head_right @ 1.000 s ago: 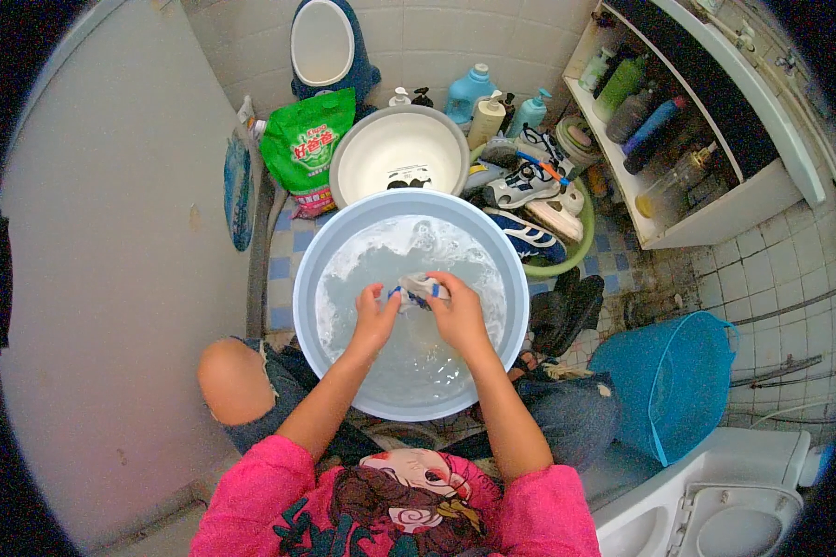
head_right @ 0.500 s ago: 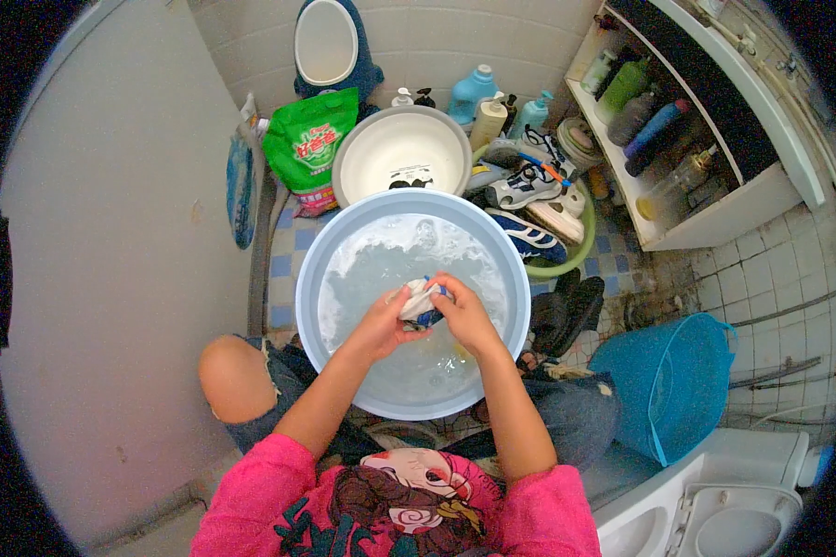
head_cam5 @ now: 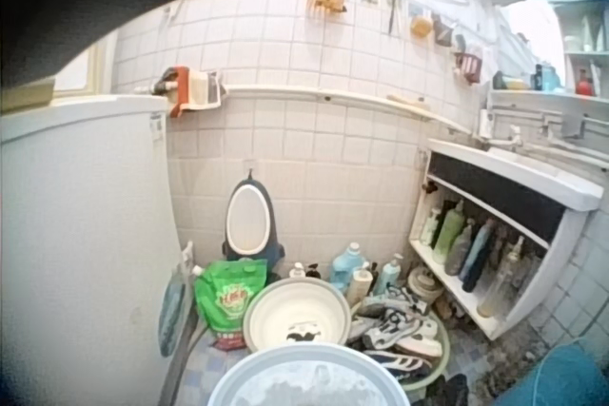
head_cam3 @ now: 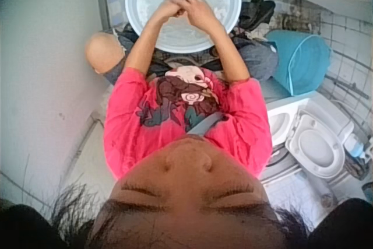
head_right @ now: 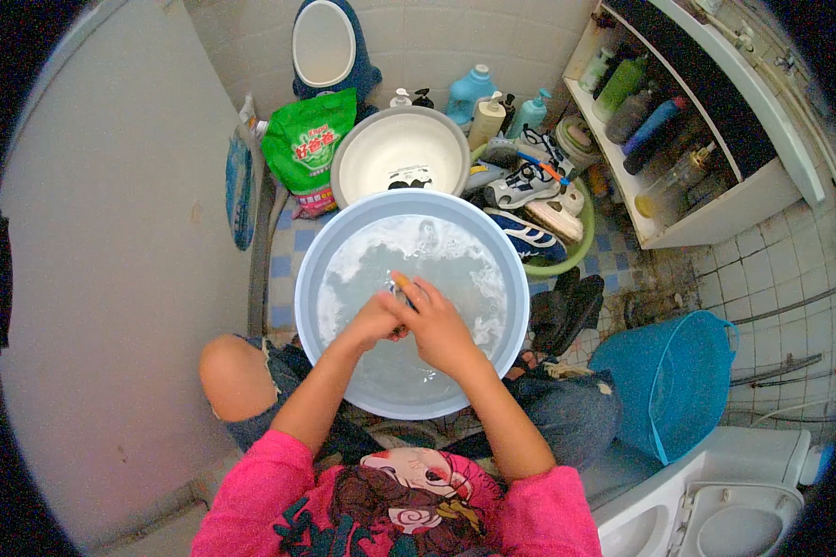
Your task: The person washes socks by hand in a basin of soapy water, scrubbing them and placing them into an adjacent basin.
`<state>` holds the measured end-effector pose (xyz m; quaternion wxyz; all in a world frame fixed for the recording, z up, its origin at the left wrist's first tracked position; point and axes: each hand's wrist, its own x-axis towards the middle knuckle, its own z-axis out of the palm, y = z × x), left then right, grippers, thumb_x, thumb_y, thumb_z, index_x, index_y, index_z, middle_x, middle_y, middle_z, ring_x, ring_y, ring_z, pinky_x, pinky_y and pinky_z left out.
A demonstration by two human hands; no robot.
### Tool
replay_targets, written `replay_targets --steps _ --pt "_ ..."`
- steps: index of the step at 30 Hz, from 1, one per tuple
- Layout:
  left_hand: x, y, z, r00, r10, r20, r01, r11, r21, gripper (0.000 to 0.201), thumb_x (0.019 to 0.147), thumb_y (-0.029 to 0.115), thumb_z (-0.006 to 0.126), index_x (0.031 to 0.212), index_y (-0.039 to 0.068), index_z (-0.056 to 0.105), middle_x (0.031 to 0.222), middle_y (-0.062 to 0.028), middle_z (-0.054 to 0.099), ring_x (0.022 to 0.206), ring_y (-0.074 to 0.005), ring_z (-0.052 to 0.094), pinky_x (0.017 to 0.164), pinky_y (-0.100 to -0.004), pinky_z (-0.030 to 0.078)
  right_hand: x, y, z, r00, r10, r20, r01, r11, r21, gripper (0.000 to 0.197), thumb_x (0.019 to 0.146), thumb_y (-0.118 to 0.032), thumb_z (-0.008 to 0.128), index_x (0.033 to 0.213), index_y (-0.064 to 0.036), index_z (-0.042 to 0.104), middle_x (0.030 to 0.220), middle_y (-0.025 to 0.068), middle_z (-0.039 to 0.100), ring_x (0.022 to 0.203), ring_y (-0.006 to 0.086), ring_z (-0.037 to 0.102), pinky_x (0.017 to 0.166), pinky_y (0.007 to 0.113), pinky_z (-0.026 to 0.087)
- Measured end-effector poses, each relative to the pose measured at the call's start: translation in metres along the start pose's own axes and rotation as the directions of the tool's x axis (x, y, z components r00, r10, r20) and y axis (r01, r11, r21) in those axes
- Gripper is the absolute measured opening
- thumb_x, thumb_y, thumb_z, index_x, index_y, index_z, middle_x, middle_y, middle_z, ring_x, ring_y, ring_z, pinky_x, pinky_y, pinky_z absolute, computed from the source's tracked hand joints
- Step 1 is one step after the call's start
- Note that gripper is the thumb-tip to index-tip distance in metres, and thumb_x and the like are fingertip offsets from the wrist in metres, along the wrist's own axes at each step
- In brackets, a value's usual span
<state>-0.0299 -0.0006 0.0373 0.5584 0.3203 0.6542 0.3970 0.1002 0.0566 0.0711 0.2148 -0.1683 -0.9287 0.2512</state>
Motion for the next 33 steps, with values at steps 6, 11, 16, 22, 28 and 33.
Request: replay_targets --steps 6,11,16,22,28,33 --pt "0.009 0.028 -0.007 0.919 -0.099 0.381 0.163 0.977 -0.14 0.01 0.066 0.011 0.059 0.063 0.007 0.05 0.054 0.0006 0.046 0.045 -0.0076 0.045 0.038 -0.0206 0.031 0.028 0.027 -0.018 0.99 -0.063 0.125 0.093 0.963 -0.252 0.038 0.07 -0.004 0.053 0.108 -0.0088 0.052 0.108 0.014 0.052 0.089 0.0279 0.056 0.069 0.034 0.046" --pt "0.0 0.044 0.004 0.979 0.152 0.139 -0.196 0.892 0.407 0.01 0.063 0.008 0.058 0.069 0.001 0.055 0.064 -0.015 0.058 0.056 -0.0261 0.057 0.051 -0.036 0.044 0.029 0.035 -0.023 0.974 -0.049 0.22 0.144 0.887 -0.438 0.018 0.068 -0.008 0.054 0.086 -0.0075 0.058 0.074 0.0092 0.061 0.061 0.0243 0.06 0.049 0.034 0.045" --pt "0.012 0.02 0.006 0.898 0.435 0.061 -0.28 0.462 0.842 0.009 0.062 0.008 0.06 0.069 0.003 0.061 0.069 -0.0173 0.06 0.067 -0.0346 0.058 0.059 -0.0408 0.046 0.022 0.028 -0.009 0.954 0.204 0.222 -0.088 0.893 -0.442 0.013 0.065 -0.021 0.06 0.069 -0.0088 0.062 0.06 0.0109 0.06 0.059 0.0265 0.06 0.052 0.037 0.047" --pt "0.02 0.016 -0.004 0.775 0.592 0.221 -0.397 0.184 0.899 0.003 0.06 0.01 0.059 0.061 0.008 0.059 0.059 -0.0123 0.058 0.056 -0.0286 0.059 0.049 -0.0379 0.046 0.022 0.026 -0.004 0.819 0.45 0.357 -0.4 0.893 -0.207 0.022 0.067 -0.023 0.062 0.075 -0.0022 0.063 0.074 0.0187 0.062 0.072 0.0338 0.06 0.06 0.04 0.047" --pt "0.023 0.018 -0.011 0.694 0.63 0.348 -0.528 0.117 0.841 0.007 0.062 0.014 0.059 0.063 0.009 0.054 0.058 -0.0088 0.056 0.053 -0.026 0.058 0.046 -0.0366 0.044 0.013 0.042 0.013 0.776 0.413 0.477 -0.579 0.766 0.279 0.019 0.066 -0.017 0.061 0.071 0.0004 0.059 0.057 0.0119 0.056 0.049 0.0224 0.053 0.046 0.032 0.04" --pt "0.025 0.012 -0.023 0.561 0.709 0.427 -0.611 0.006 0.792 0.01 0.062 0.017 0.059 0.062 0.01 0.051 0.057 -0.0059 0.053 0.053 -0.0249 0.057 0.045 -0.0357 0.044 0.015 0.029 0.008 0.495 0.336 0.801 -0.868 0.159 0.47 0.014 0.07 -0.015 0.058 0.064 -0.0075 0.047 0.048 0.0002 0.039 0.036 0.0104 0.033 0.035 0.025 0.023"
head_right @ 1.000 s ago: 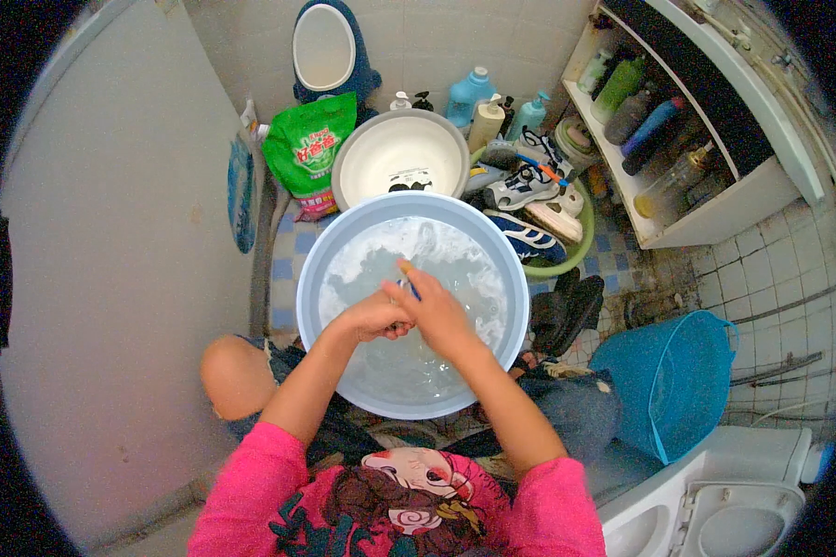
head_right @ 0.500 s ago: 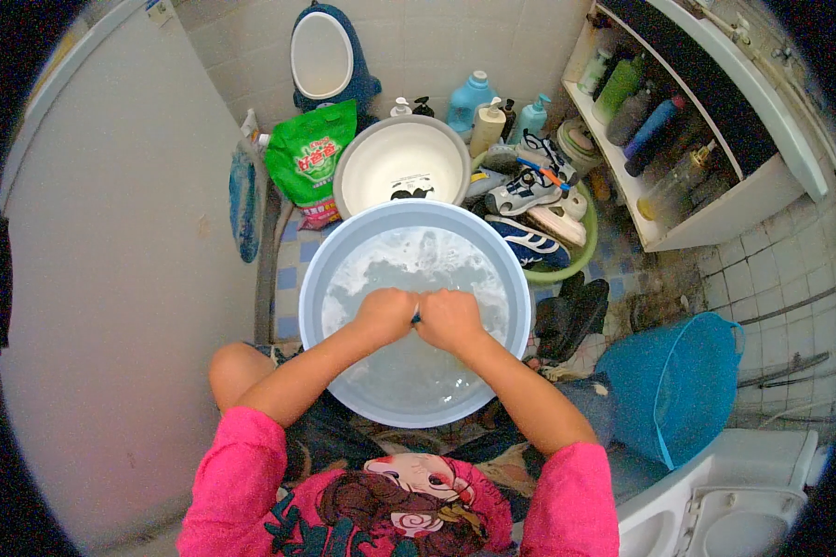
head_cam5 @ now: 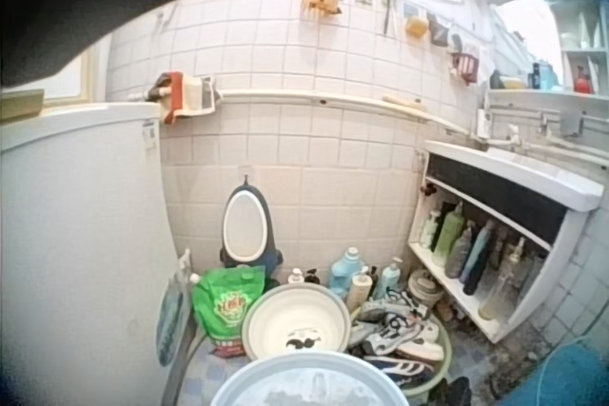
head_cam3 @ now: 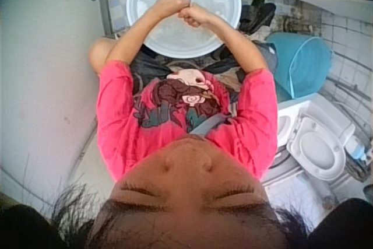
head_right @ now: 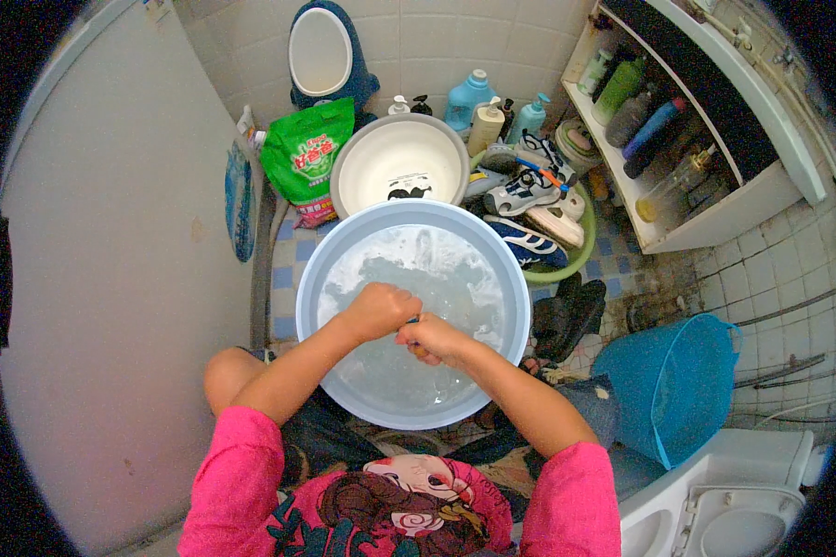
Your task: The person washes socks by hand in a basin of soapy water, scrubbing them and placing them into an adjacent basin.
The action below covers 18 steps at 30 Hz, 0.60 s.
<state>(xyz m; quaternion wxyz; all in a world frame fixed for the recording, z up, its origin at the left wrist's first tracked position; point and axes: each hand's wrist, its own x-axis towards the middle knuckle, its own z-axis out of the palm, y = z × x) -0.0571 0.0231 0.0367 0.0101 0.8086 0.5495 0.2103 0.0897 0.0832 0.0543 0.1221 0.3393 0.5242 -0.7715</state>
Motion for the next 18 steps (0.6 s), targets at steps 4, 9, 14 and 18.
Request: replay_targets --steps 4,9,14,18 --pt "0.003 -0.001 -0.008 0.992 0.097 -0.084 -0.095 0.995 0.027 0.012 0.063 0.018 0.058 0.06 0.011 0.049 0.056 -0.0049 0.051 0.053 -0.0235 0.056 0.044 -0.035 0.044 -0.003 -0.001 0.001 0.958 0.1 0.27 -0.194 0.918 0.347 0.023 0.071 -0.016 0.058 0.063 -0.0147 0.037 0.045 -0.0027 0.03 0.035 0.0071 0.023 0.033 0.024 0.014" --pt "0.003 -0.008 -0.002 0.992 -0.116 -0.045 0.115 0.993 -0.031 0.011 0.064 0.016 0.058 0.066 0.009 0.051 0.06 -0.0068 0.055 0.058 -0.0278 0.057 0.049 -0.0381 0.044 0.005 -0.007 -0.001 0.996 -0.081 -0.039 0.079 0.994 -0.072 0.016 0.078 -0.02 0.057 0.079 -0.0099 0.045 0.055 -0.0025 0.039 0.042 0.0058 0.032 0.037 0.021 0.024" --pt "-0.001 -0.014 0.002 0.89 -0.45 0.07 0.448 0.837 -0.314 0.025 0.064 0.014 0.066 0.085 0.005 0.053 0.068 -0.0102 0.059 0.064 -0.0309 0.058 0.057 -0.0386 0.045 0.006 -0.015 -0.02 0.958 -0.242 -0.156 0.212 0.959 -0.186 0.026 0.083 -0.024 0.055 0.099 -0.0056 0.047 0.067 -0.0007 0.047 0.052 0.0065 0.042 0.047 0.02 0.034" --pt "0.005 -0.02 0.0 0.922 -0.384 -0.05 0.25 0.689 -0.68 0.037 0.067 0.019 0.069 0.095 0.003 0.052 0.075 -0.0106 0.058 0.063 -0.0228 0.056 0.056 -0.0334 0.044 0.011 -0.018 -0.037 0.902 -0.336 -0.27 0.275 0.931 -0.241 0.028 0.086 -0.022 0.051 0.108 -0.0056 0.044 0.071 0.0008 0.049 0.057 0.0081 0.046 0.05 0.021 0.037"
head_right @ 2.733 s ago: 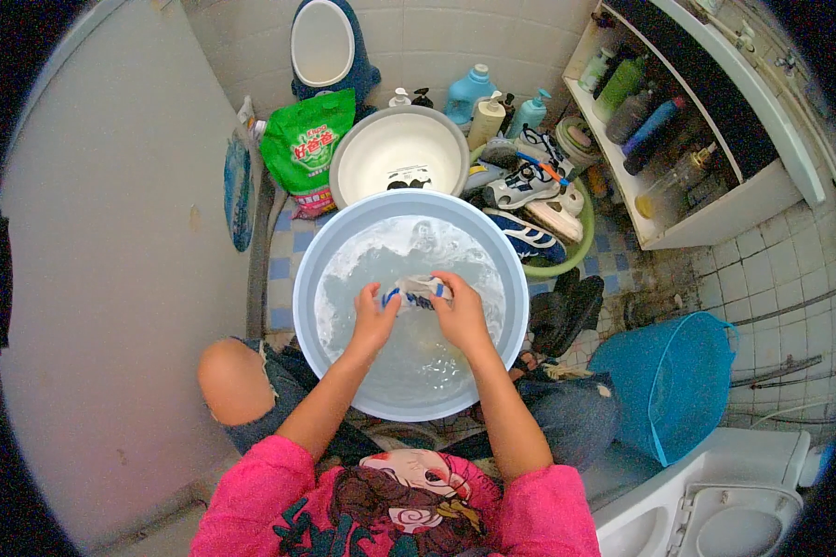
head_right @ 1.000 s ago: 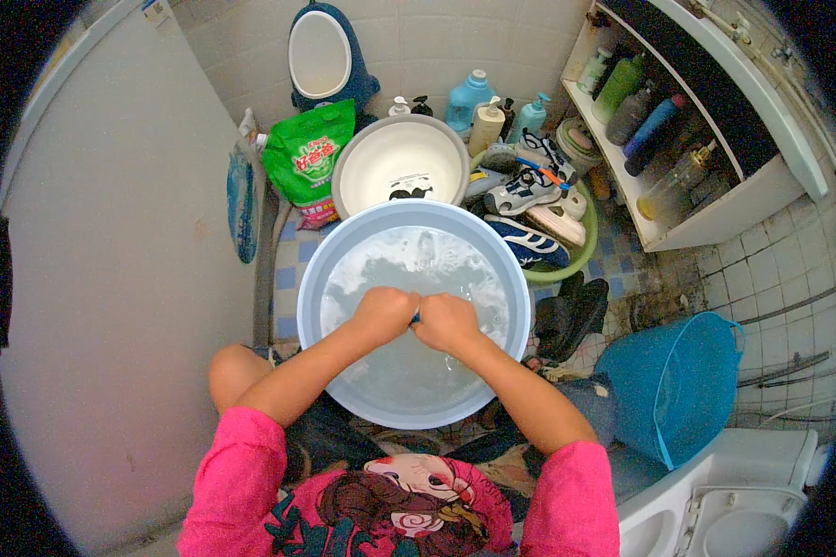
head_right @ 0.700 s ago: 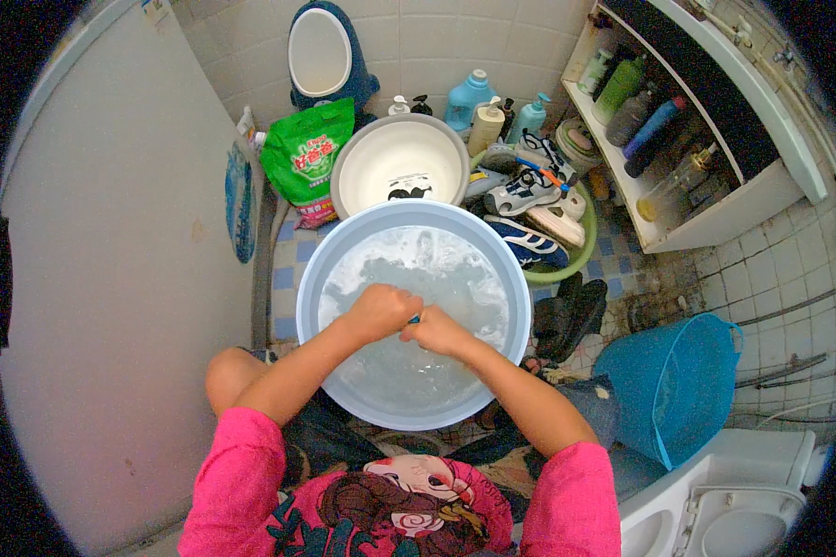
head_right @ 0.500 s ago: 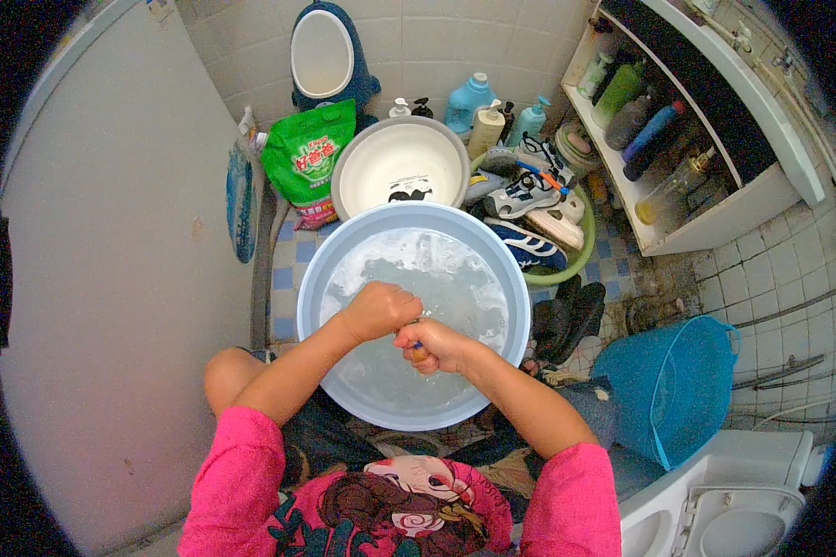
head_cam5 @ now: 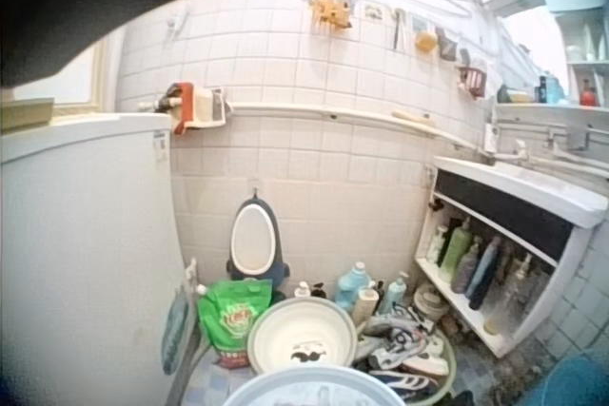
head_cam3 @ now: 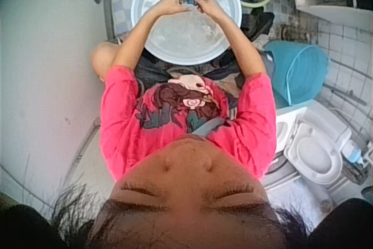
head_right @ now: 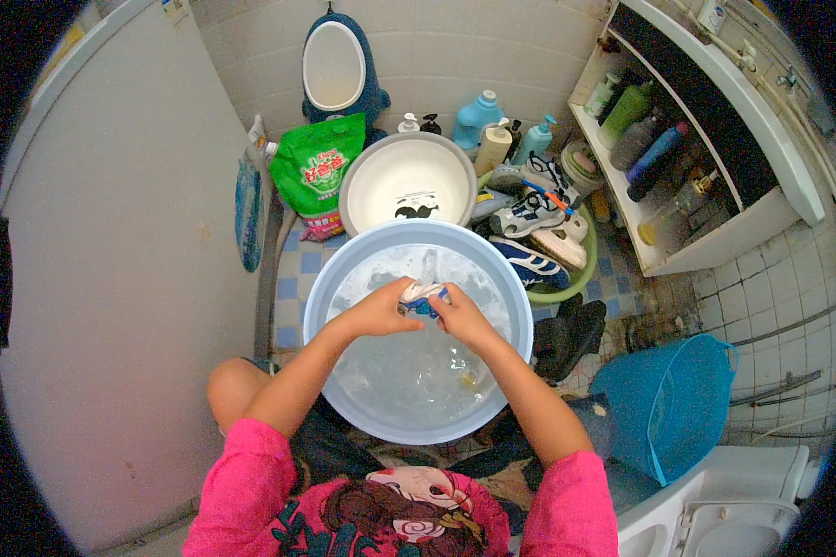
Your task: The person washes socks by hand in a basin of soapy water, scrubbing them and placing them into an adjacent basin.
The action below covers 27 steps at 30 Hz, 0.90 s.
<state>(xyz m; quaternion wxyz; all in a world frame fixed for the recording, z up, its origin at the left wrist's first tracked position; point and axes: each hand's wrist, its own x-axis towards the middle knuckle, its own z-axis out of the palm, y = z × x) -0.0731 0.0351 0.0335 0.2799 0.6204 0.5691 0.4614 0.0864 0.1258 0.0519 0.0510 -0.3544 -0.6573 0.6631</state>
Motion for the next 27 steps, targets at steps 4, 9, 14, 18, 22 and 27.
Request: replay_targets --steps 4,9,14,18,22,27 --pt "0.01 0.016 -0.01 0.837 -0.485 0.254 0.533 0.828 -0.176 0.029 0.076 0.024 0.062 0.094 0.003 0.052 0.074 -0.0056 0.053 0.06 -0.0114 0.051 0.051 -0.0244 0.041 -0.003 -0.003 0.007 0.951 -0.279 -0.131 0.263 0.956 -0.129 0.04 0.084 -0.018 0.053 0.12 -0.0095 0.04 0.092 0.008 0.052 0.071 0.0147 0.053 0.057 0.025 0.044" --pt "0.01 0.028 -0.015 0.751 -0.5 0.431 0.652 0.662 -0.369 0.023 0.081 0.026 0.056 0.09 0.005 0.052 0.068 -0.0007 0.05 0.058 -0.0071 0.046 0.049 -0.0211 0.037 -0.02 -0.032 0.011 0.706 -0.708 0.027 0.519 0.491 -0.7 0.056 0.07 -0.014 0.064 0.121 -0.0112 0.04 0.103 0.0148 0.051 0.08 0.0297 0.056 0.063 0.035 0.047" --pt "0.009 0.036 -0.001 0.948 -0.175 0.266 0.224 0.96 -0.166 0.028 0.084 0.029 0.055 0.084 0.001 0.05 0.068 -0.0059 0.055 0.058 -0.015 0.05 0.051 -0.0288 0.04 -0.02 -0.027 0.006 0.897 -0.443 0.002 0.275 0.554 -0.786 0.031 0.066 -0.015 0.065 0.092 -0.0053 0.054 0.085 0.0173 0.058 0.079 0.0349 0.056 0.065 0.041 0.045" --pt "0.005 0.047 0.003 0.981 -0.163 0.106 0.139 0.968 0.211 0.037 0.082 0.037 0.055 0.082 0.0 0.049 0.069 -0.0199 0.056 0.063 -0.0326 0.055 0.056 -0.0384 0.042 -0.024 -0.027 0.008 0.923 -0.376 -0.087 0.17 0.598 -0.783 0.017 0.068 -0.016 0.062 0.071 -0.0025 0.054 0.068 0.0164 0.058 0.071 0.0337 0.057 0.062 0.04 0.044" --pt "0.003 0.049 0.006 0.993 -0.114 0.037 0.096 0.942 0.321 0.038 0.081 0.038 0.055 0.079 0.001 0.049 0.064 -0.0217 0.054 0.062 -0.039 0.053 0.055 -0.0421 0.042 -0.019 -0.016 0.005 0.946 -0.325 -0.016 0.283 0.848 -0.448 0.022 0.068 -0.021 0.06 0.074 0.0003 0.058 0.066 0.015 0.059 0.064 0.0294 0.058 0.059 0.038 0.044" --pt "0.001 0.054 0.004 1.0 -0.021 -0.021 0.026 0.954 0.299 0.035 0.081 0.036 0.055 0.076 0.002 0.049 0.06 -0.0189 0.054 0.057 -0.0371 0.054 0.051 -0.0418 0.041 -0.023 -0.023 0.005 0.984 -0.171 0.046 0.176 0.963 -0.204 0.016 0.068 -0.016 0.059 0.072 -0.0007 0.057 0.059 0.0066 0.054 0.054 0.0162 0.051 0.051 0.029 0.039"
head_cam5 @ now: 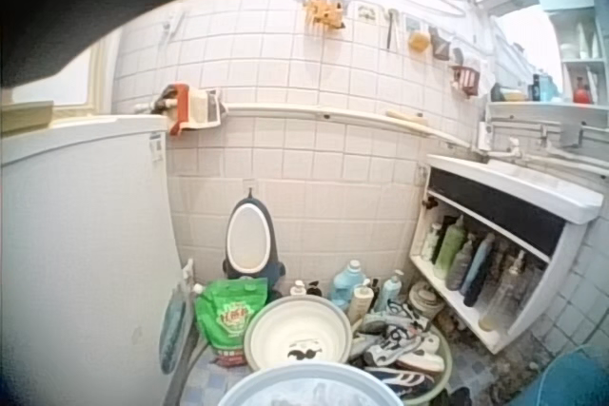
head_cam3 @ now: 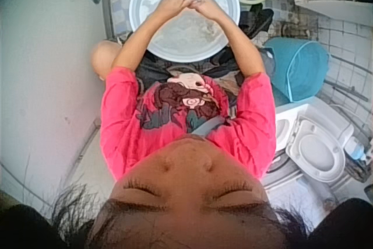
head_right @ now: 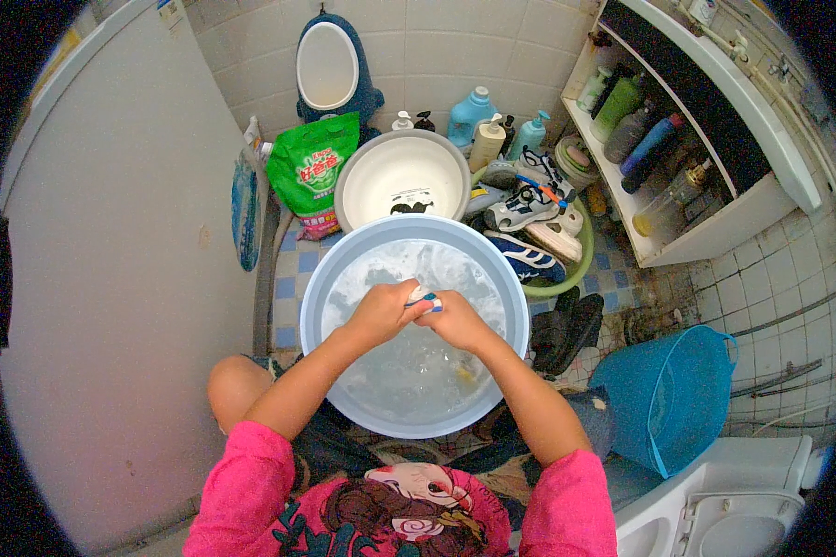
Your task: The person washes socks by hand in a basin of soapy water, scrubbing them and placing them into an adjacent basin.
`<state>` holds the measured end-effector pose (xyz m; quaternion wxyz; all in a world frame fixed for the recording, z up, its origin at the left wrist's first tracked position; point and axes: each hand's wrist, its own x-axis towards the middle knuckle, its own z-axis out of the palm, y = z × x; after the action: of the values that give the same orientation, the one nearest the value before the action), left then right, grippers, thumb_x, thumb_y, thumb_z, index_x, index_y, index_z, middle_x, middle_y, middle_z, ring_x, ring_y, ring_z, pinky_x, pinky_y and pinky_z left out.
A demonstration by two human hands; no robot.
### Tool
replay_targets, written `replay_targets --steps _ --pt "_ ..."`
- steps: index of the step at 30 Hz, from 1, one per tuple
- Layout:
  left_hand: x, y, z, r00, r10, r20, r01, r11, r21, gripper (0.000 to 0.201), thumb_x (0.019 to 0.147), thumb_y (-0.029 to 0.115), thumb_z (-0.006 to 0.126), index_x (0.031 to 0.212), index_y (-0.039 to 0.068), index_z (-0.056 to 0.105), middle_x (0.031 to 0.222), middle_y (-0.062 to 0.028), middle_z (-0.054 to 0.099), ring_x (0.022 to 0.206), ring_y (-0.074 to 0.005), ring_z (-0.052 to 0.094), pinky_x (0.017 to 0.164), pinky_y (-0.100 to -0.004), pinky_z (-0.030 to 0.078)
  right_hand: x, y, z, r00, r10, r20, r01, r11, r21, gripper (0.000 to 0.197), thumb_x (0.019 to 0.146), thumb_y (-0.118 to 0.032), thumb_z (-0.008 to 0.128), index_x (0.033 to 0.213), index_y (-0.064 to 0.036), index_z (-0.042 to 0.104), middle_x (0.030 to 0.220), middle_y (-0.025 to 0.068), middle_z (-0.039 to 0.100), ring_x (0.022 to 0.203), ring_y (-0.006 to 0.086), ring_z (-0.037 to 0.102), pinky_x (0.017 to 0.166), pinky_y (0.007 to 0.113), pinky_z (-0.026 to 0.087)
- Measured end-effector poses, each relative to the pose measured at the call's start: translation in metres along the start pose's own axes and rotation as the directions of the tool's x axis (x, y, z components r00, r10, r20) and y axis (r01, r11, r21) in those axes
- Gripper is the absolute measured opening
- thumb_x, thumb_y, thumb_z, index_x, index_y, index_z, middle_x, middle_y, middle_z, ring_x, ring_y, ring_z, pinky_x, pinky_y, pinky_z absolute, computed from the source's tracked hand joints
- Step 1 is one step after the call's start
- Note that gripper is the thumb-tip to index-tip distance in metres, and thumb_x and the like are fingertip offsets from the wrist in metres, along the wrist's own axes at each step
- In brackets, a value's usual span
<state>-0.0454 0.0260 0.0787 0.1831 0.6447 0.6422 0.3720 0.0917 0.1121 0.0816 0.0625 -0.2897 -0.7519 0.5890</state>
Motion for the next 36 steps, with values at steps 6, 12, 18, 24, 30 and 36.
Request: replay_targets --steps 6,12,18,24,30,36 --pt "-0.004 -0.007 0.006 0.996 0.064 -0.063 -0.061 0.997 0.041 0.031 0.08 0.034 0.056 0.075 0.004 0.05 0.059 -0.0164 0.054 0.057 -0.0348 0.054 0.051 -0.0409 0.042 -0.002 -0.003 0.002 0.981 0.141 0.135 -0.176 0.939 0.296 0.008 0.07 -0.01 0.057 0.064 -0.0067 0.053 0.053 -0.0012 0.046 0.043 0.0071 0.039 0.04 0.023 0.028" --pt "-0.009 -0.017 0.012 0.983 0.151 -0.102 -0.144 0.987 0.073 0.029 0.078 0.033 0.057 0.073 0.005 0.051 0.06 -0.0149 0.053 0.058 -0.0339 0.054 0.052 -0.04 0.042 -0.004 -0.001 0.003 0.92 0.219 0.326 -0.368 0.77 0.522 0.014 0.07 -0.004 0.054 0.063 -0.0104 0.044 0.05 -0.0033 0.035 0.038 0.0057 0.027 0.036 0.022 0.016" --pt "-0.005 -0.017 0.014 0.997 -0.012 -0.079 0.008 0.999 -0.045 0.028 0.08 0.03 0.056 0.077 0.002 0.051 0.064 -0.0162 0.055 0.059 -0.0318 0.055 0.052 -0.0383 0.042 0.003 0.012 -0.004 0.901 0.162 0.402 -0.356 0.806 0.473 0.012 0.079 -0.016 0.055 0.085 -0.0092 0.047 0.057 -0.0034 0.037 0.044 0.0057 0.032 0.04 0.021 0.023" --pt "0.018 -0.035 0.006 0.913 -0.407 -0.041 0.316 0.766 -0.56 0.029 0.082 0.027 0.058 0.095 0.001 0.053 0.084 -0.0101 0.06 0.077 -0.0184 0.058 0.061 -0.0313 0.044 0.025 0.007 -0.014 0.964 0.223 0.147 -0.265 0.871 0.413 0.029 0.084 -0.027 0.055 0.106 -0.0096 0.045 0.081 -0.0007 0.053 0.065 0.0098 0.053 0.055 0.02 0.039" --pt "0.049 -0.059 -0.011 0.88 -0.45 0.15 0.34 0.378 -0.861 0.043 0.088 0.032 0.048 0.119 0.003 0.045 0.113 -0.0088 0.053 0.103 -0.0176 0.049 0.083 -0.0335 0.04 0.071 0.009 -0.032 0.966 0.253 0.053 -0.234 0.77 0.593 0.033 0.084 -0.027 0.055 0.111 -0.0092 0.046 0.088 0.003 0.059 0.072 0.0109 0.057 0.06 0.024 0.043" --pt "0.088 -0.083 -0.025 0.885 -0.416 0.212 0.173 -0.13 -0.976 0.064 0.091 0.047 0.018 0.13 -0.004 0.027 0.134 -0.0151 0.033 0.119 -0.0249 0.036 0.095 -0.0371 0.03 0.127 -0.009 -0.043 0.984 0.175 -0.042 -0.114 0.785 0.609 0.026 0.084 -0.022 0.055 0.104 -0.006 0.049 0.085 0.0045 0.059 0.067 0.0117 0.057 0.056 0.023 0.044"
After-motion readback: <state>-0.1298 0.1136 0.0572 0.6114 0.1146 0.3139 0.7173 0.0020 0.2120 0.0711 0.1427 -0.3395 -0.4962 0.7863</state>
